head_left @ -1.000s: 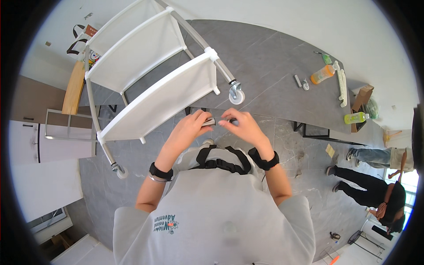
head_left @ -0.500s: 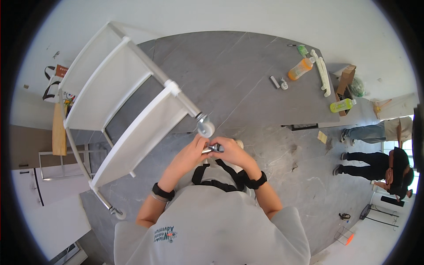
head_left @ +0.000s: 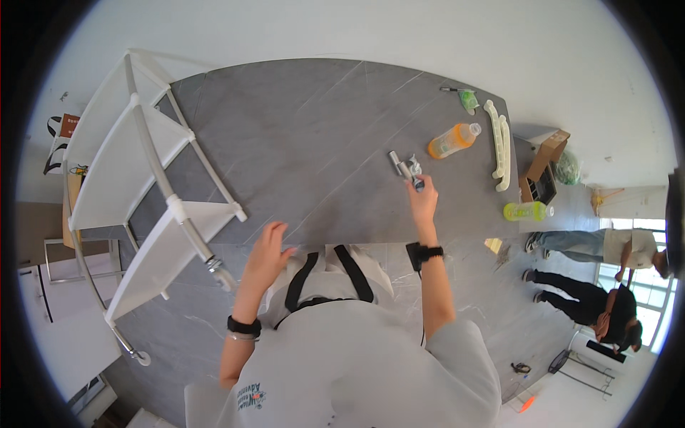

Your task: Assembling a white three-tier rolling utility cart by attaching poles and wheels.

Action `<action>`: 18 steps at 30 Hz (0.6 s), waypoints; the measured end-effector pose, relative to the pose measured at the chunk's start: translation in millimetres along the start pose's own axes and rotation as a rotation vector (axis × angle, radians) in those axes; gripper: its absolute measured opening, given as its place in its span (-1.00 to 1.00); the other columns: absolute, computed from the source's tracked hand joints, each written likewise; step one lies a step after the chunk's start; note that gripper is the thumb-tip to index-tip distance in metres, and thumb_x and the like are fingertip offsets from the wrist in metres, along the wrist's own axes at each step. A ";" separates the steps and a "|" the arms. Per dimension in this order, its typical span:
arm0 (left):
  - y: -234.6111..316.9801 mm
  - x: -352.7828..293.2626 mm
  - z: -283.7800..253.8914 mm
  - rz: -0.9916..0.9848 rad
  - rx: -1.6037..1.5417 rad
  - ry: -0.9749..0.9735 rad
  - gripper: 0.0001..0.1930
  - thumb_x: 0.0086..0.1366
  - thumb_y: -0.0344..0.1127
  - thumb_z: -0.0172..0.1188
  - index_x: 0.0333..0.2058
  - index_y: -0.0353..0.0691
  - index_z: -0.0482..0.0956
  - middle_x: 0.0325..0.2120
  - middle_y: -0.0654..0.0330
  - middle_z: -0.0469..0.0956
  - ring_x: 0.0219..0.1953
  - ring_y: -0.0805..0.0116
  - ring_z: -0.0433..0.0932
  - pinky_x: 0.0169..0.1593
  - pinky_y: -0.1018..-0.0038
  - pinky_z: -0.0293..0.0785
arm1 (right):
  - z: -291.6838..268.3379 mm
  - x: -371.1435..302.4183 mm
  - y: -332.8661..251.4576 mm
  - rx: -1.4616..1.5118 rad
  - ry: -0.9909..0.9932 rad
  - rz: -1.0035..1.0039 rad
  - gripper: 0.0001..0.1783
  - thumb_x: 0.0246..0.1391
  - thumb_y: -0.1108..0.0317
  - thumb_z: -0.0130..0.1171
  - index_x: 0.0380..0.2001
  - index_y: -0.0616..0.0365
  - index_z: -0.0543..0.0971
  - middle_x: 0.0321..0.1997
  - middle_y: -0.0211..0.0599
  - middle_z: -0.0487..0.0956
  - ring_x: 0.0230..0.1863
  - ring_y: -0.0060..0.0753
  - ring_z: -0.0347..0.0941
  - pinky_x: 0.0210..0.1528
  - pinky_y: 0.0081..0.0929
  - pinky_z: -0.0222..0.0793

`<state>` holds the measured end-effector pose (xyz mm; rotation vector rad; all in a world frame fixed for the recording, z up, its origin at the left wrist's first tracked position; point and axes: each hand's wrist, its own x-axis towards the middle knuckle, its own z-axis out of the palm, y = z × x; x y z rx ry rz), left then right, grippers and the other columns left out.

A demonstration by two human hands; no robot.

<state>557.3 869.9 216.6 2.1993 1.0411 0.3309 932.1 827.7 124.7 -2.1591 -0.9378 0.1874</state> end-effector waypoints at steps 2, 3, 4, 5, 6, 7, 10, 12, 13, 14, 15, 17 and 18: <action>7.4 -1.0 6.5 -0.127 0.031 0.037 -0.53 0.15 -0.39 0.18 0.03 -0.34 0.28 0.00 -0.03 0.29 0.02 -0.02 0.36 0.06 0.27 0.33 | 3.3 35.2 30.7 -0.119 0.007 -0.017 -0.68 -0.08 0.25 0.29 -0.27 0.12 0.49 -0.34 -0.14 0.57 -0.29 0.01 0.51 -0.26 -0.21 0.40; 11.8 -0.6 8.3 -0.135 0.033 0.052 -0.53 0.15 -0.39 0.18 0.03 -0.34 0.28 0.00 -0.03 0.29 0.02 -0.02 0.36 0.06 0.27 0.33 | 12.1 53.4 40.0 -0.222 0.019 -0.031 -0.67 -0.07 0.24 0.28 -0.25 0.11 0.47 -0.29 -0.17 0.56 -0.25 0.00 0.50 -0.25 -0.18 0.39; 17.4 -5.5 11.5 -0.204 0.016 0.087 -0.54 0.16 -0.40 0.17 0.03 -0.33 0.28 0.00 -0.02 0.29 0.01 0.00 0.37 0.04 0.29 0.34 | 17.1 63.4 49.5 -0.221 0.014 -0.040 -0.67 -0.07 0.24 0.28 -0.25 0.11 0.47 -0.29 -0.17 0.56 -0.25 0.00 0.50 -0.25 -0.18 0.39; 21.3 -8.4 15.5 -0.271 0.000 0.120 -0.55 0.16 -0.41 0.17 0.02 -0.32 0.28 0.00 0.00 0.29 0.00 0.02 0.38 0.03 0.30 0.35 | 21.6 72.1 59.3 -0.250 0.000 -0.016 -0.66 -0.07 0.22 0.27 -0.24 0.10 0.45 -0.24 -0.19 0.55 -0.22 -0.02 0.49 -0.24 -0.16 0.39; 22.7 -12.4 20.2 -0.279 -0.001 0.126 -0.55 0.16 -0.41 0.17 0.02 -0.32 0.28 0.00 0.00 0.29 0.00 0.02 0.38 0.03 0.30 0.35 | 25.3 78.5 66.2 -0.279 -0.017 0.007 -0.64 -0.06 0.19 0.26 -0.23 0.10 0.44 -0.19 -0.21 0.53 -0.19 -0.03 0.48 -0.22 -0.15 0.38; 23.0 -15.1 25.2 -0.296 0.002 0.156 -0.56 0.17 -0.40 0.15 0.02 -0.31 0.29 -0.01 -0.01 0.31 -0.02 -0.03 0.38 0.01 0.27 0.35 | 29.3 83.1 73.1 -0.278 -0.021 0.002 -0.64 -0.06 0.19 0.26 -0.23 0.10 0.44 -0.19 -0.21 0.53 -0.19 -0.03 0.48 -0.22 -0.15 0.38; 26.1 -14.8 35.0 -0.338 0.008 0.180 -0.59 0.18 -0.39 0.14 0.01 -0.30 0.30 -0.03 -0.02 0.32 -0.04 -0.08 0.39 -0.02 0.25 0.37 | 39.4 85.8 86.4 -0.236 -0.037 0.062 -0.63 -0.06 0.19 0.26 -0.22 0.10 0.43 -0.17 -0.19 0.49 -0.18 -0.01 0.46 -0.20 -0.15 0.38; 30.2 -12.3 39.2 -0.355 0.014 0.173 -0.59 0.19 -0.39 0.13 0.01 -0.31 0.30 -0.03 -0.02 0.32 -0.04 -0.08 0.39 -0.03 0.25 0.37 | 40.0 85.1 90.6 -0.186 -0.009 0.032 -0.63 -0.05 0.21 0.26 -0.21 0.11 0.43 -0.16 -0.18 0.45 -0.17 -0.02 0.45 -0.19 -0.16 0.38; 31.9 -10.6 40.3 -0.349 0.026 0.168 -0.60 0.19 -0.39 0.13 0.00 -0.31 0.30 -0.03 -0.02 0.32 -0.05 -0.08 0.39 -0.03 0.26 0.38 | 39.7 85.0 90.7 -0.135 0.025 0.003 -0.63 -0.05 0.22 0.27 -0.19 0.11 0.43 -0.14 -0.17 0.41 -0.16 -0.03 0.43 -0.18 -0.17 0.37; 33.3 -9.3 41.3 -0.342 0.038 0.162 -0.61 0.20 -0.40 0.12 0.00 -0.31 0.31 -0.03 -0.02 0.32 -0.05 -0.08 0.39 -0.04 0.26 0.38 | 38.6 83.4 91.2 -0.134 0.025 0.006 -0.63 -0.05 0.22 0.27 -0.19 0.11 0.43 -0.14 -0.17 0.41 -0.16 -0.03 0.43 -0.18 -0.17 0.37; 35.4 -8.4 42.8 -0.341 0.039 0.161 -0.61 0.20 -0.40 0.12 0.00 -0.31 0.31 -0.03 -0.02 0.32 -0.05 -0.08 0.39 -0.04 0.26 0.38 | 36.3 81.7 94.2 -0.073 0.083 -0.038 -0.63 -0.03 0.25 0.25 -0.17 0.14 0.42 -0.12 -0.14 0.36 -0.15 -0.03 0.41 -0.17 -0.19 0.36; 38.0 -8.7 45.1 -0.353 0.015 0.176 -0.62 0.21 -0.40 0.11 0.00 -0.31 0.31 -0.02 -0.02 0.31 -0.06 -0.08 0.40 -0.05 0.26 0.38 | 31.5 78.6 100.5 -0.014 0.140 -0.080 -0.63 -0.02 0.28 0.24 -0.15 0.17 0.42 -0.10 -0.11 0.31 -0.14 -0.04 0.39 -0.16 -0.21 0.35; 37.3 -7.5 45.9 -0.349 0.013 0.173 -0.62 0.21 -0.40 0.11 0.00 -0.31 0.31 -0.02 -0.02 0.31 -0.06 -0.08 0.40 -0.05 0.26 0.38 | 29.5 78.2 107.4 0.012 0.174 -0.036 -0.62 0.00 0.31 0.21 -0.12 0.20 0.40 -0.08 -0.08 0.29 -0.13 -0.03 0.36 -0.14 -0.22 0.33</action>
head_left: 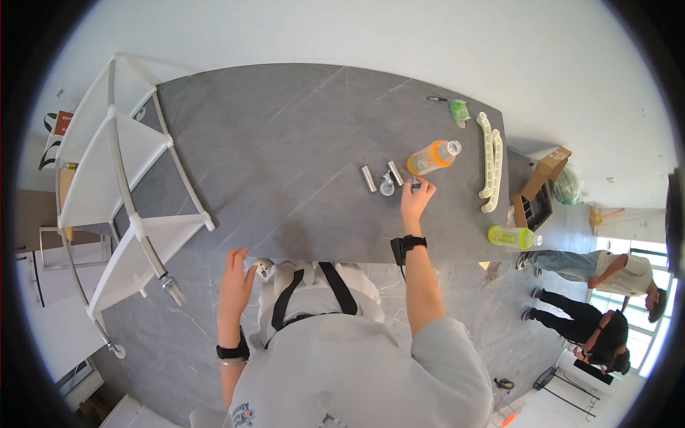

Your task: Assembling a white three-tier rolling utility cart by attaching poles and wheels.

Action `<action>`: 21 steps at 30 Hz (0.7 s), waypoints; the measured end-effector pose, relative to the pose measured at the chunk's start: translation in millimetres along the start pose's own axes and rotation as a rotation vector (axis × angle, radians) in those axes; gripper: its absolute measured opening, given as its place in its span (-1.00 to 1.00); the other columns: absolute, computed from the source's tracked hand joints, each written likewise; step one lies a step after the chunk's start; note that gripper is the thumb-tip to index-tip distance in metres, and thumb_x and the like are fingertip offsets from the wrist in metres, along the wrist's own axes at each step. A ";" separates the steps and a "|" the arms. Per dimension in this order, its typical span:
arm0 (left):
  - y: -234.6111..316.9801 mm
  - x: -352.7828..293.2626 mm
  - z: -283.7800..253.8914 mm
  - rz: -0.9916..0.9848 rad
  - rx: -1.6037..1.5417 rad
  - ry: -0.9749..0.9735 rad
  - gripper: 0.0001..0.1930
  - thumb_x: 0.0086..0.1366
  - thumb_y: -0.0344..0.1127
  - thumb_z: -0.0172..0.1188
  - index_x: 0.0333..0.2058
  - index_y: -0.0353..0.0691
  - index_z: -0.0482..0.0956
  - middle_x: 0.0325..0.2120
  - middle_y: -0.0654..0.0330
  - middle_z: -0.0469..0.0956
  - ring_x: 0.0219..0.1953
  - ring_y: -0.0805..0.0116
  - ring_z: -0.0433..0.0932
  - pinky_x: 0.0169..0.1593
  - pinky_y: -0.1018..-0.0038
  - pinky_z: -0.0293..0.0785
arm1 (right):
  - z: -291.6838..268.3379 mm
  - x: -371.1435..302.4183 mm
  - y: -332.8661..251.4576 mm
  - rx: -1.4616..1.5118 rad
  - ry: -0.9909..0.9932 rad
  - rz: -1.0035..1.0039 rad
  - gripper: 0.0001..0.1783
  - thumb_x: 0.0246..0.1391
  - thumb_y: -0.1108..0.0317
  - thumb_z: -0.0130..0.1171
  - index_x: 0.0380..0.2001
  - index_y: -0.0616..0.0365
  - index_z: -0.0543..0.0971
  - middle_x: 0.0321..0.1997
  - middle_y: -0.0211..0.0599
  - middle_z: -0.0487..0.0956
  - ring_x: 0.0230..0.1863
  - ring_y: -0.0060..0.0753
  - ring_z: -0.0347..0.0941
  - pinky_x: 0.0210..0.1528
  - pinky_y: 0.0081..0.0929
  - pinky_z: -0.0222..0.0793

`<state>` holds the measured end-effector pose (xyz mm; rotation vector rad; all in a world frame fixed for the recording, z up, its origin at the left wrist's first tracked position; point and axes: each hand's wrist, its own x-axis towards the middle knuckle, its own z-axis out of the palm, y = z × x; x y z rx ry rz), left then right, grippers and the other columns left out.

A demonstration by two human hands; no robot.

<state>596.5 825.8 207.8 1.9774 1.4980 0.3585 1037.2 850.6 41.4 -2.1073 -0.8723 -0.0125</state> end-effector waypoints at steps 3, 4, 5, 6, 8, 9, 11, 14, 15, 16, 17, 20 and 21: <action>-1.1 2.4 4.5 0.018 -0.008 0.000 -0.63 0.21 -0.39 0.10 -0.01 -0.30 0.31 -0.01 -0.02 0.30 -0.06 -0.09 0.39 -0.05 0.25 0.38 | 3.3 4.0 20.3 -0.069 0.044 -0.005 -0.59 0.01 0.34 0.18 -0.08 0.24 0.37 -0.06 -0.03 0.26 -0.11 0.00 0.31 -0.10 -0.20 0.28; -0.2 4.4 5.9 0.003 0.007 -0.006 -0.64 0.22 -0.39 0.10 -0.02 -0.30 0.32 -0.01 -0.03 0.31 -0.06 -0.10 0.39 -0.05 0.24 0.39 | 4.5 4.3 28.9 -0.154 0.052 -0.058 -0.58 0.01 0.35 0.17 -0.07 0.26 0.36 -0.05 -0.01 0.25 -0.09 0.02 0.28 -0.08 -0.17 0.26; 0.5 7.2 8.3 -0.011 0.021 -0.015 -0.65 0.22 -0.38 0.09 -0.02 -0.30 0.32 -0.01 -0.03 0.31 -0.05 -0.11 0.39 -0.05 0.23 0.39 | 2.6 2.3 39.1 -0.166 0.049 -0.053 -0.58 0.01 0.35 0.17 -0.07 0.26 0.36 -0.05 -0.01 0.25 -0.09 0.02 0.28 -0.08 -0.17 0.26; 1.3 4.0 4.0 -0.021 0.032 -0.001 -0.65 0.22 -0.38 0.09 -0.02 -0.30 0.32 -0.01 -0.03 0.31 -0.05 -0.11 0.39 -0.05 0.23 0.39 | 5.2 -0.1 31.2 -0.287 -0.031 -0.023 -0.57 0.00 0.34 0.17 -0.05 0.24 0.35 -0.05 -0.03 0.25 -0.07 0.03 0.27 -0.07 -0.14 0.23; 5.0 1.2 -2.7 0.029 0.095 0.009 -0.65 0.22 -0.37 0.09 -0.03 -0.28 0.33 -0.02 -0.03 0.33 -0.06 -0.12 0.40 -0.07 0.22 0.40 | 7.4 -1.3 17.3 -0.393 -0.117 0.002 -0.55 0.00 0.34 0.17 -0.04 0.23 0.34 -0.04 -0.04 0.25 -0.04 0.04 0.25 -0.06 -0.12 0.21; 2.9 -1.8 -5.5 0.002 0.100 0.012 -0.65 0.22 -0.37 0.09 -0.03 -0.28 0.33 -0.02 -0.03 0.33 -0.06 -0.12 0.40 -0.07 0.22 0.40 | 8.3 -3.9 6.6 -0.421 -0.137 0.010 -0.55 0.00 0.33 0.16 -0.03 0.23 0.34 -0.04 -0.06 0.26 -0.02 0.02 0.24 -0.06 -0.09 0.20; 1.2 2.8 -4.5 0.028 0.081 0.028 -0.67 0.21 -0.37 0.10 -0.04 -0.28 0.35 -0.06 -0.02 0.37 -0.08 -0.11 0.42 -0.08 0.23 0.41 | -1.6 -5.2 -3.2 -0.456 -0.150 0.025 -0.54 0.00 0.32 0.15 -0.03 0.22 0.34 -0.04 -0.07 0.27 0.00 0.01 0.23 -0.06 -0.07 0.19; -7.3 4.5 -7.7 0.013 0.075 0.053 -0.68 0.20 -0.38 0.11 -0.06 -0.28 0.36 -0.13 -0.01 0.42 -0.12 -0.08 0.44 -0.12 0.23 0.42 | -21.1 -3.7 2.0 -0.117 -0.089 -0.069 -0.69 0.05 0.42 0.01 -0.09 0.18 0.44 -0.28 -0.22 0.42 -0.26 -0.28 0.39 -0.27 -0.41 0.31; -12.7 0.4 -11.3 -0.007 0.080 0.071 -0.68 0.20 -0.38 0.11 -0.06 -0.28 0.36 -0.13 -0.01 0.42 -0.12 -0.08 0.44 -0.12 0.23 0.42 | -29.3 -6.1 -3.2 0.148 -0.498 0.137 -0.73 0.06 0.45 -0.04 -0.15 0.17 0.50 -0.37 -0.30 0.44 -0.36 -0.39 0.39 -0.34 -0.49 0.31; -19.2 -6.6 -15.8 -0.021 0.094 0.061 -0.70 0.19 -0.38 0.10 -0.08 -0.28 0.38 -0.16 -0.01 0.44 -0.14 -0.07 0.45 -0.13 0.22 0.42 | -39.0 -11.6 -18.1 0.409 -0.919 0.342 -0.73 0.07 0.49 -0.10 -0.21 0.16 0.55 -0.47 -0.39 0.47 -0.46 -0.50 0.39 -0.42 -0.58 0.30; -26.7 -13.0 -19.3 -0.038 0.108 0.052 -0.72 0.19 -0.38 0.10 -0.11 -0.28 0.40 -0.19 -0.01 0.47 -0.15 -0.06 0.45 -0.14 0.22 0.42 | -52.8 -19.9 -42.8 0.421 -1.249 0.295 -0.72 0.06 0.49 -0.10 -0.24 0.16 0.58 -0.51 -0.43 0.48 -0.49 -0.58 0.38 -0.44 -0.61 0.30; -48.4 -27.0 -24.3 -0.129 0.108 -0.001 -0.75 0.20 -0.35 0.08 -0.14 -0.27 0.43 -0.22 -0.01 0.49 -0.18 -0.06 0.47 -0.17 0.19 0.42 | -76.8 -41.1 -86.5 0.323 -1.963 0.218 -0.67 0.00 0.53 -0.11 -0.28 0.14 0.64 -0.49 -0.47 0.53 -0.45 -0.65 0.41 -0.44 -0.66 0.30; -56.7 -29.8 -25.3 -0.155 0.115 0.036 -0.75 0.20 -0.35 0.08 -0.14 -0.27 0.43 -0.22 -0.01 0.49 -0.18 -0.06 0.47 -0.17 0.19 0.42 | -72.0 -47.5 -74.9 0.138 -2.002 0.226 -0.62 -0.12 0.59 -0.10 -0.28 0.15 0.65 -0.46 -0.47 0.55 -0.43 -0.62 0.42 -0.44 -0.65 0.30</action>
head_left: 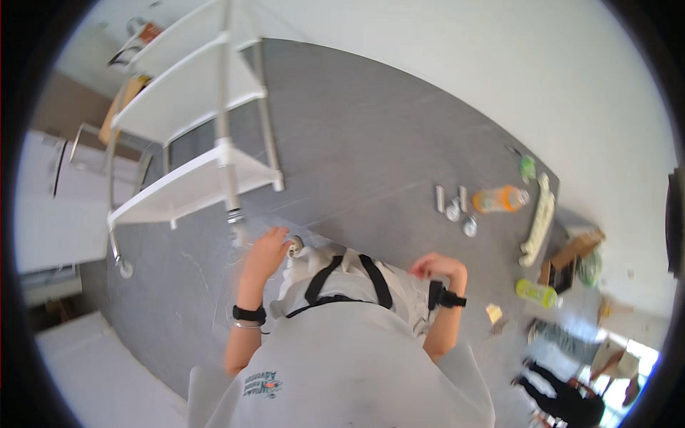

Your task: Assembling a white three-tier rolling utility cart by attaching poles and wheels.

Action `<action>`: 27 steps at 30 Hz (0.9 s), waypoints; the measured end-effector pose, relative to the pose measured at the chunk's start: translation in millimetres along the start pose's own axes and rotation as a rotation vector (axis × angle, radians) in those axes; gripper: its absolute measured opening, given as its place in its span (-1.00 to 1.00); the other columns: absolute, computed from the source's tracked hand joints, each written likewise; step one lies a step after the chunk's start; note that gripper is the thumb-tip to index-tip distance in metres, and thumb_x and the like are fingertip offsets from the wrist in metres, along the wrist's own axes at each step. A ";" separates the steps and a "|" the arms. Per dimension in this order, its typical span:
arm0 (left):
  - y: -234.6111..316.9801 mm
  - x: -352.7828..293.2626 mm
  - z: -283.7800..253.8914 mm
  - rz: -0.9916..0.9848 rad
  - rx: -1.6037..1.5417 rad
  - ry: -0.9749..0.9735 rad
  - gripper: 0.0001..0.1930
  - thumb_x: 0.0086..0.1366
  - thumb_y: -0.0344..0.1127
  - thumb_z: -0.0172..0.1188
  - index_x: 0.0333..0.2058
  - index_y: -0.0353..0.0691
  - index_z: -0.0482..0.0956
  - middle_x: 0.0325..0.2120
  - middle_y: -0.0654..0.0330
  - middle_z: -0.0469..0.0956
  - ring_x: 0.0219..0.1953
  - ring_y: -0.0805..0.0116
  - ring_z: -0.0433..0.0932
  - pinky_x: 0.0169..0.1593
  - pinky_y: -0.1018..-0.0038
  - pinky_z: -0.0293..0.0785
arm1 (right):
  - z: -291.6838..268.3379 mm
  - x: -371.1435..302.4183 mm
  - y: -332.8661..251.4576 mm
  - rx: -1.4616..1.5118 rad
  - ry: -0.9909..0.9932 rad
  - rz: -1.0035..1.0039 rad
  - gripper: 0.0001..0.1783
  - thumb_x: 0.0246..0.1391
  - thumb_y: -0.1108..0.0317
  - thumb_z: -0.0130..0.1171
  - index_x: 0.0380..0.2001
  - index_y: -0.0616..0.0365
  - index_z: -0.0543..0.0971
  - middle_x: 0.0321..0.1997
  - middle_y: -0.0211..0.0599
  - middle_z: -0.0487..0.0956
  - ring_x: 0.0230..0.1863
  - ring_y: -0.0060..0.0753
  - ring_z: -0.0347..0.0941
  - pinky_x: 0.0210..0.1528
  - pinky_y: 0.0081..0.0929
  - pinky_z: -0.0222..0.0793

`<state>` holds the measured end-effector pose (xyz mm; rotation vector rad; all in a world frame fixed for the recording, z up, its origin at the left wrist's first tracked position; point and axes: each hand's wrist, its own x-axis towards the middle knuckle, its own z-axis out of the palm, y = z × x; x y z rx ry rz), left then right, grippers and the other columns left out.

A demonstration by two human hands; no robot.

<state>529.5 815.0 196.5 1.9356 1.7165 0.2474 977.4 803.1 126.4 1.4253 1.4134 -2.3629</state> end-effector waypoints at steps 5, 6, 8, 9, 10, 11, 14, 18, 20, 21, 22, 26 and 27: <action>-35.3 -18.0 -23.7 -0.261 0.002 -0.088 -0.73 0.22 -0.25 0.08 -0.14 -0.23 0.42 -0.22 -0.04 0.49 -0.20 -0.06 0.50 -0.20 0.16 0.43 | 49.1 65.3 34.9 -0.165 -0.054 0.681 -0.76 -0.09 0.53 0.06 -0.33 0.10 0.63 -0.40 -0.33 0.61 -0.45 -0.51 0.47 -0.47 -0.54 0.34; -50.1 -19.5 -29.3 -0.273 -0.008 -0.064 -0.73 0.22 -0.25 0.08 -0.14 -0.23 0.42 -0.22 -0.04 0.49 -0.20 -0.06 0.50 -0.20 0.16 0.43 | 54.4 83.7 59.0 -0.187 -0.049 0.814 -0.82 -0.09 0.47 0.12 -0.35 0.07 0.61 -0.38 -0.38 0.61 -0.40 -0.49 0.49 -0.42 -0.50 0.37; -93.7 -43.5 -29.2 -0.190 -0.018 0.099 -0.76 0.22 -0.26 0.08 -0.17 -0.20 0.42 -0.28 -0.01 0.50 -0.22 -0.05 0.50 -0.20 0.16 0.45 | 109.2 89.1 38.0 -0.512 0.232 0.838 -0.86 -0.20 0.31 0.18 -0.47 0.02 0.62 -0.39 -0.29 0.61 -0.38 -0.32 0.51 -0.33 -0.32 0.39; -108.3 -57.7 -37.8 -0.221 -0.029 0.120 -0.76 0.22 -0.26 0.08 -0.17 -0.20 0.42 -0.28 -0.01 0.50 -0.22 -0.05 0.50 -0.20 0.16 0.45 | 128.2 89.3 16.3 -0.652 0.209 0.761 -0.89 -0.29 0.32 0.18 -0.58 0.05 0.61 -0.43 -0.21 0.61 -0.41 -0.27 0.51 -0.31 -0.31 0.39; -119.5 -60.5 -49.6 -0.256 0.000 0.120 -0.76 0.22 -0.27 0.07 -0.16 -0.20 0.43 -0.28 -0.01 0.50 -0.22 -0.04 0.50 -0.21 0.16 0.45 | 130.8 100.3 53.2 -0.604 0.268 0.767 -0.88 -0.34 0.28 0.17 -0.64 0.04 0.61 -0.49 -0.23 0.60 -0.42 -0.25 0.52 -0.30 -0.31 0.39; -138.2 -76.4 -60.9 -0.338 0.039 0.137 -0.76 0.23 -0.27 0.07 -0.15 -0.20 0.43 -0.28 -0.01 0.50 -0.23 -0.04 0.50 -0.22 0.16 0.44 | 157.2 95.2 -2.9 -0.684 0.251 0.692 -0.47 -0.27 -0.08 0.10 -0.28 0.07 0.59 -0.14 0.03 0.55 -0.04 0.07 0.46 -0.05 -0.21 0.34; -168.8 -93.9 -102.2 -0.394 -0.081 0.312 -0.77 0.25 -0.29 0.04 -0.15 -0.21 0.44 -0.29 -0.01 0.50 -0.25 -0.04 0.51 -0.23 0.16 0.44 | 172.6 141.7 -6.3 -0.550 0.302 0.740 -0.56 -0.21 0.00 0.08 -0.32 0.07 0.57 -0.25 -0.09 0.53 -0.18 -0.08 0.44 -0.18 -0.26 0.31; -172.7 -117.8 -174.0 -0.399 -0.053 0.469 -0.82 0.22 -0.40 0.05 -0.20 -0.25 0.47 -0.27 -0.04 0.48 -0.21 -0.04 0.47 -0.19 0.24 0.40 | 184.0 193.4 -25.5 -0.325 0.293 0.794 -0.87 -0.14 0.28 0.11 -0.59 0.05 0.58 -0.68 -0.37 0.48 -0.64 -0.51 0.41 -0.56 -0.50 0.26; -174.9 -125.7 -199.7 -0.174 0.088 0.775 -0.80 0.17 -0.50 0.08 -0.20 -0.24 0.48 -0.29 0.03 0.48 -0.21 0.02 0.45 -0.17 0.25 0.38 | 168.4 201.7 -47.7 -0.269 0.143 0.532 -0.87 -0.05 0.39 0.02 -0.54 0.10 0.56 -0.67 -0.38 0.48 -0.64 -0.50 0.42 -0.58 -0.52 0.29; -180.2 -124.5 -209.5 -0.162 0.087 0.771 -0.80 0.17 -0.50 0.08 -0.20 -0.24 0.48 -0.29 0.03 0.48 -0.21 0.02 0.45 -0.17 0.25 0.38 | 167.1 193.7 -75.5 -0.313 0.264 0.397 -0.83 -0.03 0.44 -0.04 -0.48 0.13 0.57 -0.65 -0.37 0.49 -0.63 -0.48 0.43 -0.60 -0.53 0.29; -186.3 -122.6 -219.9 -0.151 0.163 0.855 -0.78 0.13 -0.53 0.10 -0.21 -0.25 0.48 -0.29 0.05 0.47 -0.20 0.04 0.44 -0.16 0.26 0.37 | 166.8 184.7 -104.6 -0.352 0.385 0.263 -0.77 -0.01 0.48 -0.11 -0.43 0.16 0.57 -0.62 -0.35 0.51 -0.62 -0.45 0.43 -0.62 -0.53 0.29; -198.5 -79.7 -231.7 0.093 0.196 0.784 -0.71 0.02 -0.58 0.11 -0.22 -0.25 0.48 -0.26 0.12 0.44 -0.15 0.11 0.43 -0.09 0.27 0.37 | 190.5 165.2 -234.4 -0.304 0.965 -0.517 -0.79 0.03 0.45 -0.03 -0.24 0.19 0.50 -0.56 -0.50 0.46 -0.52 -0.62 0.40 -0.53 -0.57 0.30; -190.7 -64.2 -231.0 0.139 0.175 0.757 -0.71 0.02 -0.58 0.11 -0.22 -0.25 0.48 -0.26 0.12 0.44 -0.15 0.11 0.43 -0.09 0.27 0.37 | 172.7 173.9 -237.0 -0.117 0.891 -0.615 -0.77 0.15 0.33 -0.06 -0.19 0.18 0.47 -0.56 -0.47 0.46 -0.53 -0.61 0.42 -0.54 -0.62 0.31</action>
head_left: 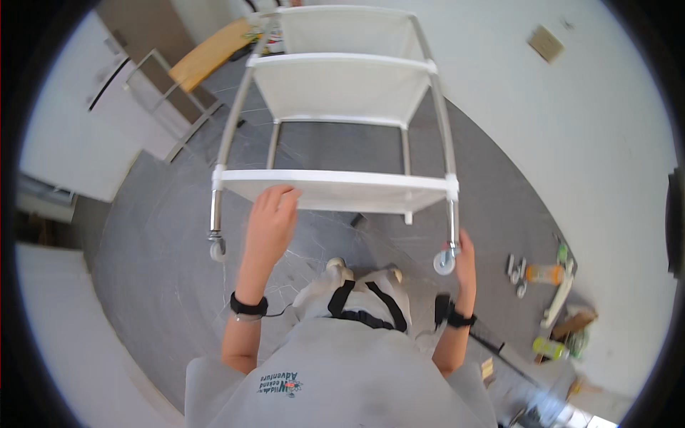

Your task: Assembling a white three-tier rolling utility cart by attaching poles and wheels.

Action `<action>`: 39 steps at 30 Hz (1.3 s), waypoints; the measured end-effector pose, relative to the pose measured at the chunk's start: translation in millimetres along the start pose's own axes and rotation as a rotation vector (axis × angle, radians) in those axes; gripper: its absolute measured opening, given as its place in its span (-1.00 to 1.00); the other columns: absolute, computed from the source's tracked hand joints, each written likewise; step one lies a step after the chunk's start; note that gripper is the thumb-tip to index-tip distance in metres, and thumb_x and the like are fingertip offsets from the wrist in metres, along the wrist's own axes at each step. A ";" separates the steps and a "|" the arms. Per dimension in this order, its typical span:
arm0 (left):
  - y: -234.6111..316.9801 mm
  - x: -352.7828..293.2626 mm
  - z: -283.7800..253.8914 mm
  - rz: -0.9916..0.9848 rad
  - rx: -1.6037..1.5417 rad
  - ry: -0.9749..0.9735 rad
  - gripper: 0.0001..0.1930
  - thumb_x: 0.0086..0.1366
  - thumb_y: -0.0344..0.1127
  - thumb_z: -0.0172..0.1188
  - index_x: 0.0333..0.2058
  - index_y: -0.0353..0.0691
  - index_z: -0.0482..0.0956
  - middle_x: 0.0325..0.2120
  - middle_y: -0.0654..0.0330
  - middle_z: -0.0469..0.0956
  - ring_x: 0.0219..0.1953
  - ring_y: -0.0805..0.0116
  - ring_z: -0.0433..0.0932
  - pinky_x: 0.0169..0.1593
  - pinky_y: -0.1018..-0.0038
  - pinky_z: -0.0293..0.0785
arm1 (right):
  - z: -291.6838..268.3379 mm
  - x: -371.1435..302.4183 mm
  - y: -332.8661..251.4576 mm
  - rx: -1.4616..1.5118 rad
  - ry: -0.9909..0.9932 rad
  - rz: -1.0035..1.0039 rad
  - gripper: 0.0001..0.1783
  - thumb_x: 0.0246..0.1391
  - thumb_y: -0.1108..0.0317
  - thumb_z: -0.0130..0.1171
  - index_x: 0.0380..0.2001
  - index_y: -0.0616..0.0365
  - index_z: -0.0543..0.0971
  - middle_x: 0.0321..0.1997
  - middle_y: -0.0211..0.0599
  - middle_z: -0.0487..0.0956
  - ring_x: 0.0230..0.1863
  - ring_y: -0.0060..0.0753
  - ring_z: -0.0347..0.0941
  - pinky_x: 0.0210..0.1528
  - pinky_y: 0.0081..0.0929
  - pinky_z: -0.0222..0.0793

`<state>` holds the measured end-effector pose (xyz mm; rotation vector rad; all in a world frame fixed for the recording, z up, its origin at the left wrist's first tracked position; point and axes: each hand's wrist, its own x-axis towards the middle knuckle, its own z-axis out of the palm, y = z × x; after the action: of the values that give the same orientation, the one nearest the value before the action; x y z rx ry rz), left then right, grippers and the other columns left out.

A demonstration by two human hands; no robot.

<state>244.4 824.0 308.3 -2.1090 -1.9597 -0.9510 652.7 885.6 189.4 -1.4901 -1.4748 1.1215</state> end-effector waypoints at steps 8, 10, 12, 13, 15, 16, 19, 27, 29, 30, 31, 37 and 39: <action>81.0 67.3 62.0 0.422 -0.312 -0.096 -0.71 0.11 -0.47 0.16 -0.14 -0.23 0.44 -0.20 0.14 0.45 -0.13 0.11 0.44 -0.07 0.29 0.37 | 20.9 33.6 -122.0 0.666 -0.372 0.356 -0.53 0.26 -0.02 -0.19 -0.34 0.21 0.43 -0.53 -0.26 0.51 -0.58 -0.44 0.48 -0.56 -0.60 0.38; 102.6 79.7 76.3 0.441 -0.314 -0.089 -0.68 0.13 -0.41 0.15 -0.10 -0.21 0.43 -0.18 0.13 0.45 -0.13 0.12 0.44 -0.06 0.29 0.37 | 23.6 39.6 -107.0 0.925 -0.467 0.373 -0.61 0.24 0.03 -0.11 -0.34 0.18 0.44 -0.52 -0.29 0.49 -0.56 -0.46 0.45 -0.56 -0.62 0.38; 116.2 90.7 94.3 0.456 -0.313 -0.077 -0.66 0.16 -0.36 0.14 -0.05 -0.19 0.41 -0.16 0.13 0.44 -0.12 0.13 0.45 -0.06 0.29 0.38 | 31.3 45.7 -95.0 1.105 -0.497 0.386 -0.65 0.22 0.07 -0.07 -0.33 0.17 0.44 -0.52 -0.31 0.48 -0.56 -0.48 0.42 -0.57 -0.65 0.38; 118.4 92.7 106.2 0.449 -0.258 -0.127 -0.63 0.18 -0.32 0.13 -0.02 -0.15 0.40 -0.13 0.12 0.44 -0.15 0.14 0.48 -0.10 0.28 0.40 | 41.5 46.4 -109.0 1.285 -0.552 0.404 -0.70 0.21 0.11 -0.04 -0.33 0.15 0.44 -0.52 -0.34 0.46 -0.56 -0.50 0.40 -0.58 -0.68 0.37; 125.2 95.9 115.9 0.443 -0.202 -0.172 -0.61 0.20 -0.28 0.12 0.02 -0.11 0.39 -0.11 0.11 0.44 -0.19 0.15 0.51 -0.14 0.28 0.43 | 40.7 40.0 -115.6 1.351 -0.350 0.580 -0.73 0.26 0.20 -0.11 -0.27 0.21 0.40 -0.64 -0.43 0.31 -0.69 -0.62 0.26 -0.68 -0.77 0.25; 129.3 98.7 116.6 0.427 -0.175 -0.217 -0.59 0.20 -0.27 0.11 0.05 -0.03 0.38 -0.13 0.12 0.44 -0.25 0.17 0.53 -0.22 0.30 0.45 | 37.8 42.9 -103.3 1.490 -0.582 0.514 -0.74 0.28 0.22 -0.15 -0.25 0.21 0.39 -0.65 -0.46 0.29 -0.74 -0.66 0.21 -0.74 -0.79 0.18; 135.1 100.0 115.6 0.390 -0.131 -0.267 -0.55 0.20 -0.25 0.11 0.10 0.12 0.36 -0.26 0.15 0.46 -0.39 0.23 0.54 -0.37 0.37 0.45 | 30.6 44.5 -99.6 1.588 -0.815 0.456 -0.75 0.33 0.28 -0.23 -0.22 0.21 0.39 -0.70 -0.53 0.22 -0.84 -0.75 0.07 -0.87 -0.81 -0.01; 140.2 98.1 122.7 0.403 -0.106 -0.169 -0.52 0.18 -0.21 0.14 0.12 0.25 0.37 -0.58 0.25 0.38 -0.58 0.31 0.44 -0.52 0.43 0.38 | 7.9 -0.9 -147.4 -0.088 -0.294 0.163 -0.58 0.13 0.17 0.10 -0.07 0.25 0.33 -0.69 -0.44 0.36 -0.80 -0.63 0.25 -0.79 -0.57 0.08; 141.4 97.6 123.4 0.387 -0.058 -0.179 -0.54 0.18 -0.15 0.14 0.09 0.24 0.39 -0.56 0.26 0.38 -0.54 0.33 0.47 -0.46 0.43 0.42 | -2.5 -2.2 -137.9 -0.070 -0.361 0.144 -0.53 0.13 0.21 0.10 0.01 0.26 0.30 -0.68 -0.42 0.38 -0.78 -0.64 0.27 -0.75 -0.57 0.11; 141.8 96.9 123.4 0.375 -0.056 -0.177 -0.54 0.18 -0.15 0.14 0.09 0.24 0.39 -0.56 0.26 0.38 -0.54 0.33 0.47 -0.46 0.43 0.42 | -5.6 1.1 -130.8 0.012 -0.375 0.168 -0.53 0.12 0.23 0.10 0.03 0.25 0.30 -0.69 -0.46 0.37 -0.80 -0.64 0.24 -0.75 -0.57 0.12; 141.3 95.7 122.1 0.360 -0.047 -0.181 -0.52 0.18 -0.20 0.15 0.11 0.18 0.38 -0.49 0.24 0.41 -0.45 0.30 0.47 -0.35 0.38 0.42 | -8.1 3.7 -124.1 0.093 -0.391 0.193 -0.52 0.12 0.25 0.10 0.04 0.24 0.29 -0.70 -0.50 0.35 -0.81 -0.63 0.21 -0.74 -0.57 0.12; 163.5 56.9 92.3 0.412 -0.211 0.041 -0.46 0.13 -0.27 0.21 0.11 -0.16 0.33 -0.23 0.08 0.45 -0.15 0.14 0.44 0.00 0.26 0.33 | -18.6 -7.2 -94.4 0.468 -0.196 -0.027 -0.57 0.11 0.41 0.04 0.07 0.20 0.31 -0.48 -0.45 0.39 -0.56 -0.66 0.30 -0.52 -0.67 0.24; 172.9 27.7 86.9 0.364 -0.341 -0.050 -0.45 0.11 -0.28 0.23 0.09 -0.23 0.33 -0.19 0.03 0.45 -0.11 0.10 0.42 0.03 0.26 0.31 | -18.3 -17.4 -98.7 0.445 -0.274 -0.036 -0.56 0.11 0.45 0.03 0.09 0.19 0.31 -0.33 -0.38 0.42 -0.36 -0.60 0.34 -0.27 -0.61 0.30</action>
<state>436.2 861.7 309.8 -2.5710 -1.4313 -1.2289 636.8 875.4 289.6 -1.0294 -1.3059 1.5588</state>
